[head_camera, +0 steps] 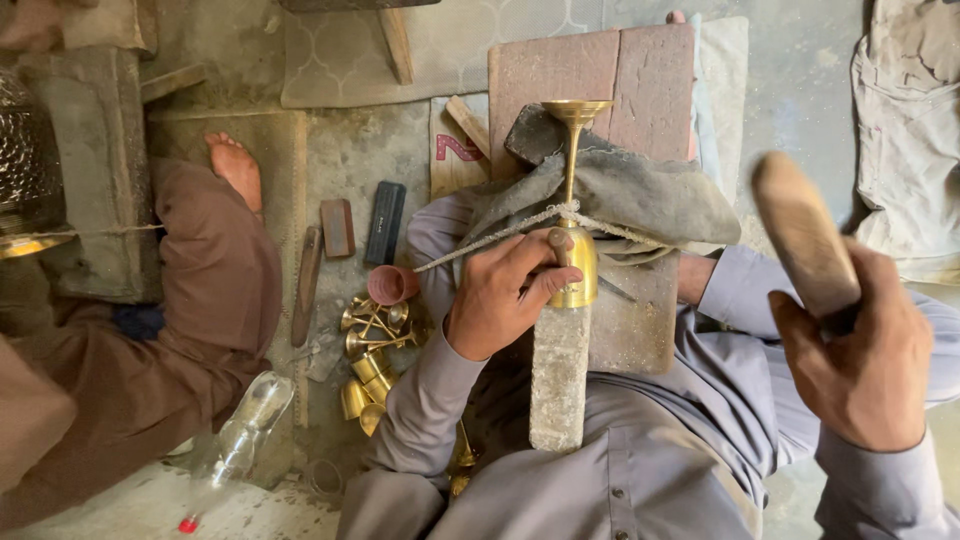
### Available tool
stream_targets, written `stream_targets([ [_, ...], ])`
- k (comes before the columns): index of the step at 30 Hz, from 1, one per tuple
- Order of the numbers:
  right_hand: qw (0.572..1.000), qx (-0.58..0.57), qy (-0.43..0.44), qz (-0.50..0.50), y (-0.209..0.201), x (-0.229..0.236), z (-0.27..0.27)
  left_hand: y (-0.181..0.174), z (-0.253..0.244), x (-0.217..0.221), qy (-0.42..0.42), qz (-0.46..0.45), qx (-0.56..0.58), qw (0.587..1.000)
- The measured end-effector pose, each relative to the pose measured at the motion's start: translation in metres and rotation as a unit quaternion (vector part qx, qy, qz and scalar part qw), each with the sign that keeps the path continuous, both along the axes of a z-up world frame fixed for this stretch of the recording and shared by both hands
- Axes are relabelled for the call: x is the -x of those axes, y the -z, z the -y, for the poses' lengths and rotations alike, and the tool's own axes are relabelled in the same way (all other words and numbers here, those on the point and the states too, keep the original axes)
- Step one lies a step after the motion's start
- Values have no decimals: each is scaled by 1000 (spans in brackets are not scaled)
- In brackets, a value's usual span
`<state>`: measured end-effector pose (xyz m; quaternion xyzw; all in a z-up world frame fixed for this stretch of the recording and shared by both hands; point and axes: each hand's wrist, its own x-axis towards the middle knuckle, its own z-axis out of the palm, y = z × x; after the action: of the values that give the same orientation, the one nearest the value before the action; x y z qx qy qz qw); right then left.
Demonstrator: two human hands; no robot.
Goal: The person sits on the floor and uses a hammer and chisel to emboss a design onto a brass oil lamp. They repeatedly strike the chisel against the lamp's body, rotating it to work on different sections of the pattern.
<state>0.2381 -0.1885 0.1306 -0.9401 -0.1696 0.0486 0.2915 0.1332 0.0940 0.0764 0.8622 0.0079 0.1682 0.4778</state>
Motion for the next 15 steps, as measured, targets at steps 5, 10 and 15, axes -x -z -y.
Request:
stream_targets([
  [5,978,36,-116,173,-23,-15,-13,-3,0,-2,9,-14,-33,999],
  [10,994,-83,-60,42,-37,-25,-36,-4,1,-3,9,-12,-28,999],
  [15,923,145,-246,259,-48,-39,-46,-1,0,-3,2,-22,-44,999],
])
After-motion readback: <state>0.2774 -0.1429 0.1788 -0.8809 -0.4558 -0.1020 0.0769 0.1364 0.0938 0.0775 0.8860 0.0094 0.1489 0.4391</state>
